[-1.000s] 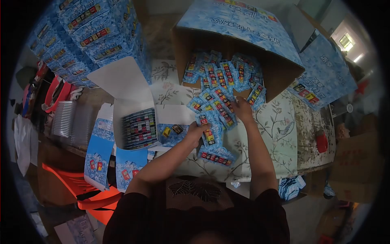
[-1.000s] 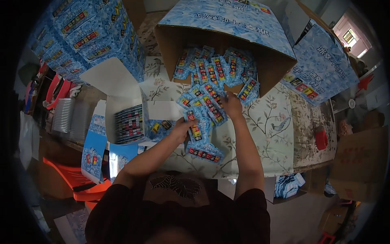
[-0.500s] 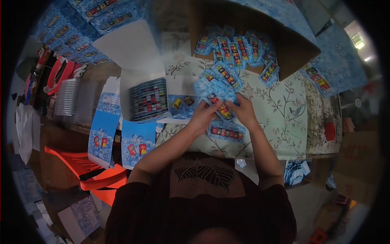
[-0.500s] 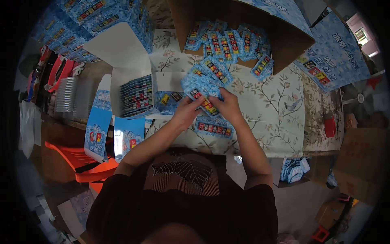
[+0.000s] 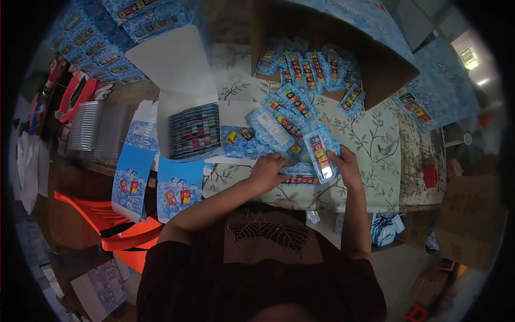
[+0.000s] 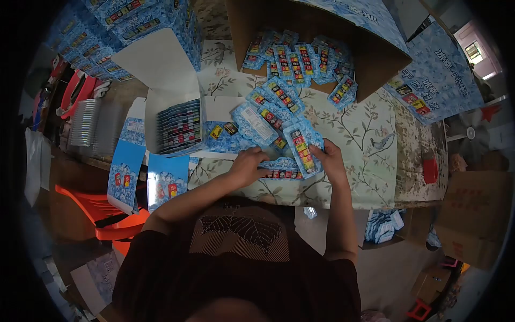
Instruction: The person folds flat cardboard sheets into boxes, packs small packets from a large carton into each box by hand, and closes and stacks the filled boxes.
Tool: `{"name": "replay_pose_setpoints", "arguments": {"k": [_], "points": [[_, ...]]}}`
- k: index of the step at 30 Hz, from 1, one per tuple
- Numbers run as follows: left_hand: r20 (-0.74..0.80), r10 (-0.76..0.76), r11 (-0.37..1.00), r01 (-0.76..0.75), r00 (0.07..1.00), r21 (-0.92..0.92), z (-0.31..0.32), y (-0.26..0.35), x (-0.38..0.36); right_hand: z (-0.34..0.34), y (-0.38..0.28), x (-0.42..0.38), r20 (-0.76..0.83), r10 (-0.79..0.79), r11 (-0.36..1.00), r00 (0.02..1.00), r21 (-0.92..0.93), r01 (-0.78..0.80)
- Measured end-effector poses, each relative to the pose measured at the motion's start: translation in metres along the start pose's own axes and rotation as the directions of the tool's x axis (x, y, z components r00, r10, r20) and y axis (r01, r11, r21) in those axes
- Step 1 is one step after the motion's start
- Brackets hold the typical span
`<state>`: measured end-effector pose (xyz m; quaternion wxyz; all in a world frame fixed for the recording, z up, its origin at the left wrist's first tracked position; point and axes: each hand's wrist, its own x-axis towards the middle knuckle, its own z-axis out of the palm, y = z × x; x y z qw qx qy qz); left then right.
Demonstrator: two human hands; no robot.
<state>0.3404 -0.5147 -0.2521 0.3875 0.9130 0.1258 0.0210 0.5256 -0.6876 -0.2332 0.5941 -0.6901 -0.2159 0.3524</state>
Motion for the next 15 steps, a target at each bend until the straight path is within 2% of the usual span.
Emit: {"name": "replay_pose_setpoints", "arguments": {"k": [1,2,3,4,5,6,7,8,9,10,12,14,15], "points": [[-0.001,-0.004,1.0,0.004,1.0,0.005,-0.003,-0.002,-0.008,0.005,-0.005,-0.001,-0.029,-0.053,0.999,0.998,-0.009,0.052],[-0.058,0.102,0.995,-0.101,0.993,0.014,-0.007,-0.005,-0.017,0.012,-0.011,-0.003,-0.068,-0.16,0.987,0.985,0.002,0.16],[-0.112,0.205,0.979,-0.203,0.972,0.03,-0.009,-0.007,-0.023,0.014,-0.014,-0.004,-0.064,-0.157,0.988,0.986,0.008,0.157],[-0.111,0.197,0.98,-0.194,0.974,0.034,-0.008,-0.01,-0.027,0.017,-0.016,-0.005,-0.056,-0.159,0.979,0.986,-0.141,0.15],[-0.216,0.273,0.962,-0.269,0.938,0.046,-0.008,-0.014,-0.031,0.021,-0.018,-0.004,-0.042,-0.163,0.947,0.986,-0.286,0.144],[-0.321,0.341,0.939,-0.336,0.883,0.073,-0.01,-0.019,-0.037,0.029,-0.019,-0.005,-0.022,-0.164,0.949,0.986,-0.277,0.152],[-0.333,0.325,0.945,-0.314,0.885,0.09,-0.014,-0.019,-0.041,0.039,-0.019,-0.009,0.069,-0.249,0.862,0.966,-0.439,0.254],[-0.365,0.378,0.926,-0.348,0.851,0.146,-0.017,-0.018,-0.044,0.049,-0.017,-0.011,0.172,-0.323,0.736,0.931,-0.572,0.361],[-0.389,0.432,0.902,-0.382,0.813,0.203,-0.019,-0.017,-0.046,0.056,-0.014,-0.01,0.182,-0.363,0.682,0.914,-0.616,0.393],[-0.345,0.407,0.912,-0.358,0.846,0.198,-0.018,-0.021,-0.051,0.06,-0.015,-0.008,0.202,-0.371,0.682,0.906,-0.603,0.414],[-0.385,0.384,0.923,-0.343,0.839,0.174,-0.018,-0.023,-0.057,0.063,-0.023,-0.005,0.021,-0.287,0.896,0.958,-0.347,0.276],[-0.42,0.368,0.929,-0.343,0.829,0.138,-0.02,-0.028,-0.06,0.063,-0.019,0.003,-0.01,-0.268,0.907,0.963,-0.339,0.249],[-0.408,0.375,0.927,-0.345,0.832,0.148,-0.021,-0.031,-0.061,0.066,-0.018,0.006,0.079,-0.3,0.846,0.951,-0.437,0.304]]}}
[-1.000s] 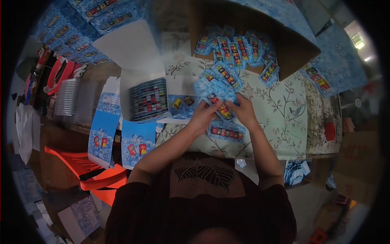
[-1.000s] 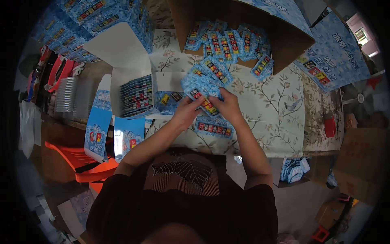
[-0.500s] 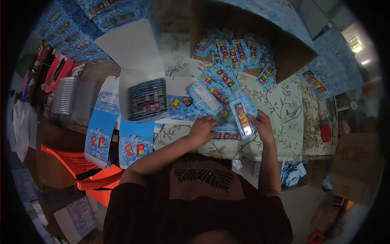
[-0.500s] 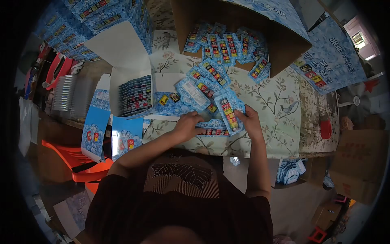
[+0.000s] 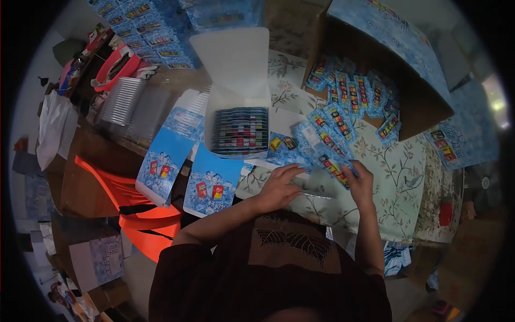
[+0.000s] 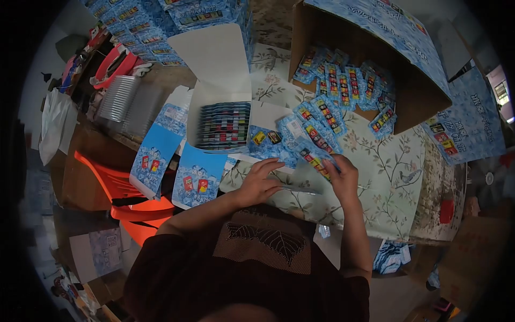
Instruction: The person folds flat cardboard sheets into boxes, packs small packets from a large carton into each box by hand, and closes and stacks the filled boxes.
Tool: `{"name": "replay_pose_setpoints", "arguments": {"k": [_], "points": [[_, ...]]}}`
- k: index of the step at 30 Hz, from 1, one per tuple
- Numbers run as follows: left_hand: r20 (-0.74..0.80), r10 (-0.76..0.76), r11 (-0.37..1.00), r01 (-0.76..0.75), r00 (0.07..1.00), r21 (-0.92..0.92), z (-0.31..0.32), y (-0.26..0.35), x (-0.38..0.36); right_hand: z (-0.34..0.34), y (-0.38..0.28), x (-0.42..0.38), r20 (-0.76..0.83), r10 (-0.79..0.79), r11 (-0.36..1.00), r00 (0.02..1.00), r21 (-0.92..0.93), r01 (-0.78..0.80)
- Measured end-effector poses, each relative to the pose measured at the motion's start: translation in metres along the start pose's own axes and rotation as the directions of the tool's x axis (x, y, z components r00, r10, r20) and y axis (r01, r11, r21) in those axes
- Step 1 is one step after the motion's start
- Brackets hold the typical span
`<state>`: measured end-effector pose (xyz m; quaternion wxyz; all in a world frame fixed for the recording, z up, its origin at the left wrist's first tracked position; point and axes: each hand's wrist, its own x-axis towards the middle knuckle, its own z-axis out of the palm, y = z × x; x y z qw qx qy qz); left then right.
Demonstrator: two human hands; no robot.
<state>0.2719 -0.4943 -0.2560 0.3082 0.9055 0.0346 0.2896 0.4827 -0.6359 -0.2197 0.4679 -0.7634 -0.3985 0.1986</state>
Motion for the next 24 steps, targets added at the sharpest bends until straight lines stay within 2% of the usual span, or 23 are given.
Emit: {"name": "replay_pose_setpoints", "arguments": {"k": [1,2,3,4,5,7,8,10,11,12,13,14,17,18,19,20,21,22,23,24], "points": [[0.014,0.008,1.0,-0.008,1.0,0.004,-0.001,-0.002,-0.002,0.003,0.0,0.0,0.069,-0.059,0.992,0.996,-0.109,0.067],[0.013,0.014,1.0,-0.014,1.0,-0.002,0.0,-0.003,-0.002,0.009,0.0,-0.002,0.064,-0.058,0.991,0.996,-0.115,0.065],[-0.039,-0.049,0.999,0.049,0.998,0.017,0.001,-0.003,-0.001,0.018,-0.001,-0.006,0.273,-0.105,0.979,0.956,-0.139,0.147],[-0.092,-0.11,0.993,0.113,0.99,0.03,0.002,-0.003,0.0,0.024,-0.003,-0.009,0.47,-0.134,0.962,0.872,-0.148,0.228],[-0.09,-0.106,0.994,0.108,0.99,0.015,0.004,-0.005,-0.002,0.026,-0.006,-0.008,0.466,-0.122,0.962,0.877,-0.161,0.219],[0.161,-0.288,0.945,0.307,0.944,-0.112,0.006,-0.01,-0.008,0.03,-0.011,0.001,0.637,0.152,0.988,0.755,-0.12,-0.098],[0.165,-0.286,0.944,0.307,0.944,-0.124,0.007,-0.012,-0.009,0.03,-0.019,0.001,0.634,0.165,0.986,0.755,-0.129,-0.107],[0.226,-0.345,0.918,0.378,0.911,-0.121,0.005,-0.012,-0.005,0.03,-0.038,-0.004,0.635,0.07,0.976,0.769,-0.203,0.079],[0.219,-0.411,0.886,0.444,0.885,-0.133,0.005,-0.01,-0.003,0.033,-0.037,-0.011,0.634,0.081,0.976,0.769,-0.208,0.069],[0.224,-0.411,0.884,0.446,0.884,-0.139,0.009,-0.01,-0.004,0.036,-0.036,-0.02,0.551,-0.032,0.929,0.834,-0.291,0.228],[0.124,-0.399,0.888,0.417,0.908,-0.193,0.014,-0.011,-0.005,0.039,-0.033,-0.027,0.473,-0.162,0.846,0.866,-0.385,0.368],[0.022,-0.387,0.892,0.38,0.922,-0.243,0.018,-0.012,-0.005,0.044,-0.027,-0.034,0.47,-0.157,0.847,0.868,-0.389,0.364],[0.099,-0.388,0.862,0.399,0.916,-0.313,0.027,-0.01,-0.01,0.048,-0.015,-0.041,0.429,-0.181,0.783,0.885,-0.482,0.394],[0.097,-0.386,0.863,0.396,0.918,-0.314,0.023,-0.007,-0.006,0.047,-0.015,-0.038,0.418,-0.093,0.825,0.904,-0.476,0.305],[-0.003,-0.364,0.888,0.346,0.931,-0.302,0.018,-0.006,-0.002,0.046,-0.015,-0.034,0.408,-0.006,0.858,0.913,-0.467,0.214],[-0.103,-0.337,0.912,0.297,0.936,-0.282,0.011,-0.004,0.002,0.048,-0.015,-0.026,0.405,-0.012,0.858,0.914,-0.466,0.218],[-0.104,-0.333,0.914,0.294,0.937,-0.278,0.004,-0.002,0.004,0.05,-0.016,-0.017,0.283,-0.118,0.878,0.952,-0.418,0.233],[-0.2,-0.323,0.921,0.258,0.925,-0.293,-0.005,-0.001,0.005,0.052,-0.018,-0.008,0.15,-0.215,0.892,0.965,-0.371,0.256],[-0.299,-0.311,0.927,0.219,0.902,-0.303,-0.013,0.001,0.007,0.057,-0.023,0.001,0.005,-0.22,0.904,0.975,-0.375,0.206],[-0.307,-0.308,0.929,0.216,0.9,-0.299,-0.021,0.004,0.009,0.058,-0.024,0.016,0.008,-0.229,0.902,0.973,-0.375,0.215]]}}
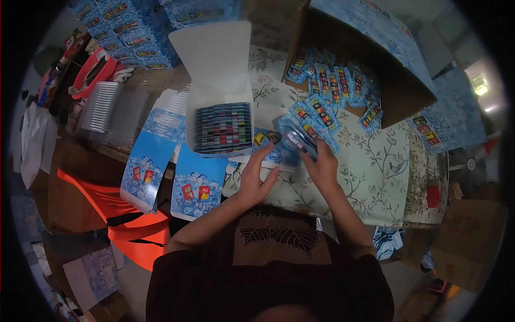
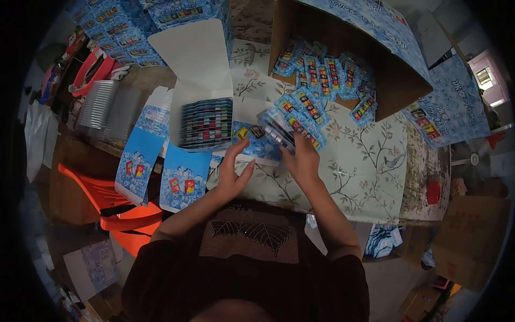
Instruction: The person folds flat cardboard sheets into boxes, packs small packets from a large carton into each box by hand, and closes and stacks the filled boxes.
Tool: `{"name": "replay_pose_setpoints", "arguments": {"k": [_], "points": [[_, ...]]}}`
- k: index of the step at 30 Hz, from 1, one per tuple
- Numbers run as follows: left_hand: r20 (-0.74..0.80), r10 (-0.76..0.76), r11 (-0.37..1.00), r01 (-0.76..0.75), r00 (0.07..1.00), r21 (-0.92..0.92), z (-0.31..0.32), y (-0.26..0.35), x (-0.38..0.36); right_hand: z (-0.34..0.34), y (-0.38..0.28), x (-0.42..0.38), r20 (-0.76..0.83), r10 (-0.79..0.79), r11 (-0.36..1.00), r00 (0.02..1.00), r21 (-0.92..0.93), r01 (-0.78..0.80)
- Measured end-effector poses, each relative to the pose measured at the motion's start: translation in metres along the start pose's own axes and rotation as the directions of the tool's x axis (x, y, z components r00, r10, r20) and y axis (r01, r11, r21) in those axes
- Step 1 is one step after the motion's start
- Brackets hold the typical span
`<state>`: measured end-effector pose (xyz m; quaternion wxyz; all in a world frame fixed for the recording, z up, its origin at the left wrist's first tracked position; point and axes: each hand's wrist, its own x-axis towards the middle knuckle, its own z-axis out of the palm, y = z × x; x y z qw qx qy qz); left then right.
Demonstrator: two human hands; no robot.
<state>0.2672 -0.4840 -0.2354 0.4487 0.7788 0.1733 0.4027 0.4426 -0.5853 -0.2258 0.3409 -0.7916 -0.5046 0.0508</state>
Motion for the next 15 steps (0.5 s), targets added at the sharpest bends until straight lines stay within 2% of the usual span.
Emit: {"name": "replay_pose_setpoints", "arguments": {"k": [2,3,5,8,12,14,15], "points": [[0.06,0.064,0.998,-0.065,0.996,0.013,-0.012,0.012,0.0,0.008,0.007,0.022,-0.257,-0.131,0.967,0.958,-0.246,0.066],[0.054,0.067,0.997,-0.068,0.996,0.018,-0.017,0.016,-0.001,0.019,0.016,0.023,-0.258,-0.139,0.967,0.956,-0.244,0.074],[0.027,0.032,0.998,-0.034,0.999,0.058,-0.027,0.02,-0.001,0.042,0.036,0.024,0.019,-0.206,0.769,0.978,-0.616,0.174],[-0.035,0.093,0.985,-0.087,0.995,0.149,-0.05,0.023,0.001,0.036,0.007,0.016,0.009,-0.222,0.799,0.975,-0.571,0.188],[-0.142,0.137,0.952,-0.09,0.98,0.293,-0.087,0.015,0.022,0.032,0.017,0.024,0.045,-0.286,0.781,0.957,-0.568,0.26],[-0.345,0.122,0.844,0.085,0.931,0.529,-0.109,0.004,0.043,0.029,0.039,0.032,0.057,-0.206,0.86,0.977,-0.466,0.209],[-0.36,0.128,0.833,0.097,0.924,0.545,-0.119,-0.01,0.049,0.016,0.031,0.041,0.073,-0.041,0.907,0.996,-0.415,0.068]]}}
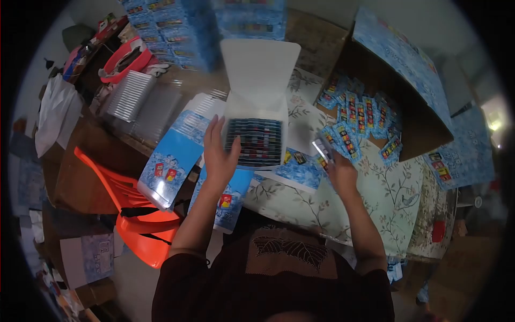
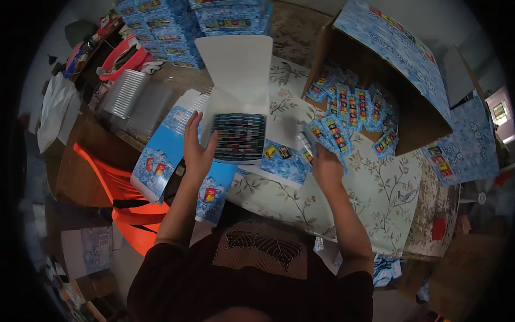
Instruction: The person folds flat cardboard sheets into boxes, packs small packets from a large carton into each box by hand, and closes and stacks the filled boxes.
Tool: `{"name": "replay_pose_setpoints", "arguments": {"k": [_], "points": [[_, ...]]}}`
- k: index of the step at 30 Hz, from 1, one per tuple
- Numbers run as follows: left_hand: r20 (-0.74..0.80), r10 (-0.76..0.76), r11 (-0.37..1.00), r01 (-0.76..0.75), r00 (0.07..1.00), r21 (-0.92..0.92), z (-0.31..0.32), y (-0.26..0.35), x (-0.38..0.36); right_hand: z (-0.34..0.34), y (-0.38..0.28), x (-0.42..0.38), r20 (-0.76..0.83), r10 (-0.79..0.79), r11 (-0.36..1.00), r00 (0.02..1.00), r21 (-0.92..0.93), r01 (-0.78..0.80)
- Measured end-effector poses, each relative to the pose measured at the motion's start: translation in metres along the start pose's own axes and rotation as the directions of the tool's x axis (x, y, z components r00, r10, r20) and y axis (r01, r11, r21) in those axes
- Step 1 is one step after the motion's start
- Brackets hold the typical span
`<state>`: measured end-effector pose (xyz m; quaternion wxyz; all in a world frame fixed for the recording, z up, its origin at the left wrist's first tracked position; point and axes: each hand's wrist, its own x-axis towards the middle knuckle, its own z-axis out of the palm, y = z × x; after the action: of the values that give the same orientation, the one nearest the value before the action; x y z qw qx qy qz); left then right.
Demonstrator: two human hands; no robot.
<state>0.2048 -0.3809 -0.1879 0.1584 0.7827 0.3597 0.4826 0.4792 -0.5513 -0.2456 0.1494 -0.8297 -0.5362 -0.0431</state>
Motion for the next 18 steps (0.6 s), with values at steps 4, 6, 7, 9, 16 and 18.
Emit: {"name": "replay_pose_setpoints", "arguments": {"k": [4,6,7,9,16,18], "points": [[0.285,-0.39,0.914,0.406,0.876,0.004,0.016,-0.073,0.013,-0.03,0.02,0.028,0.07,0.103,0.941,0.992,0.315,-0.12],[0.492,-0.439,0.827,0.552,0.752,-0.105,0.02,-0.085,0.019,-0.053,-0.002,0.053,0.015,-0.037,0.856,0.999,0.516,0.024],[0.488,-0.439,0.827,0.551,0.754,-0.107,0.02,-0.083,0.02,-0.071,-0.021,0.063,-0.048,-0.141,0.716,0.989,0.685,0.136],[0.455,-0.414,0.863,0.498,0.788,-0.077,0.019,-0.073,0.023,-0.104,-0.068,0.087,0.136,-0.172,0.692,0.976,0.721,0.022],[0.388,-0.491,0.84,0.542,0.78,-0.026,0.01,-0.072,0.02,-0.028,-0.13,0.173,0.142,-0.438,0.683,0.888,0.694,0.226],[0.314,-0.458,0.87,0.492,0.832,-0.036,0.008,-0.069,0.019,-0.009,-0.123,0.174,-0.046,-0.45,0.777,0.892,0.471,0.417]]}}
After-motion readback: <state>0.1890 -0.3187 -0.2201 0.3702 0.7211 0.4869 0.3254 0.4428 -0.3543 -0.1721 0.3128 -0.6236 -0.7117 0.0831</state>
